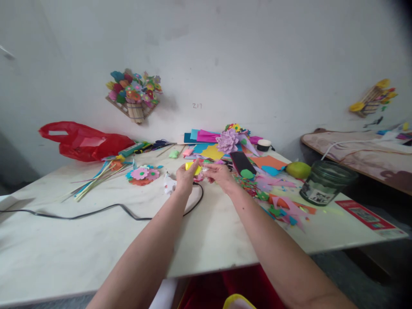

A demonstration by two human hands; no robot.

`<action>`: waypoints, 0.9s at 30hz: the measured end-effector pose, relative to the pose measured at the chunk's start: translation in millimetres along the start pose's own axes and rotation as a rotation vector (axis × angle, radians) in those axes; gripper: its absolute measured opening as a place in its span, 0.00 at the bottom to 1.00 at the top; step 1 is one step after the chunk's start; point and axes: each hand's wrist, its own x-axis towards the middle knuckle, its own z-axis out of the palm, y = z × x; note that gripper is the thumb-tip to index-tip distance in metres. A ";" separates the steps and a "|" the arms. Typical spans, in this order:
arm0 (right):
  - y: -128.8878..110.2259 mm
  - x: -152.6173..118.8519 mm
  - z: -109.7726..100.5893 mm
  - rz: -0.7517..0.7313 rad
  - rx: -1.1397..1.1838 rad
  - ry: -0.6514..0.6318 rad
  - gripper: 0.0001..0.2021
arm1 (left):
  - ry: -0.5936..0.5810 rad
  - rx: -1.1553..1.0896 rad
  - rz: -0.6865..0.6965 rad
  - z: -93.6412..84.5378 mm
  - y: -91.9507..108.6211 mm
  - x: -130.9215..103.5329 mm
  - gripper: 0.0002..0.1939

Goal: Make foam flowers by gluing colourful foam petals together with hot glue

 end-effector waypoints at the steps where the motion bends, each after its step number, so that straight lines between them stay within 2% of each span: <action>1: -0.3 -0.3 0.6 -0.007 0.003 -0.003 0.20 | -0.017 0.006 0.027 -0.2 -0.1 0.1 0.18; 10: -0.8 -0.7 2.4 -0.036 0.001 -0.006 0.16 | -0.038 0.047 0.046 0.5 1.0 -1.1 0.19; 14: -4.9 -2.0 5.0 -0.053 -0.086 0.049 0.17 | -0.050 0.031 0.045 1.5 2.1 -2.0 0.19; 19: -4.9 -1.2 7.0 -0.099 -0.118 0.112 0.10 | -0.043 0.065 0.053 2.2 1.6 -2.0 0.19; 24: -7.6 -2.9 3.8 -0.131 -0.132 0.028 0.05 | -0.033 0.091 0.056 1.4 -0.5 -0.3 0.18; 27: -10.6 -4.9 -0.2 -0.125 -0.143 -0.042 0.06 | -0.032 0.089 0.056 0.9 -0.7 0.0 0.18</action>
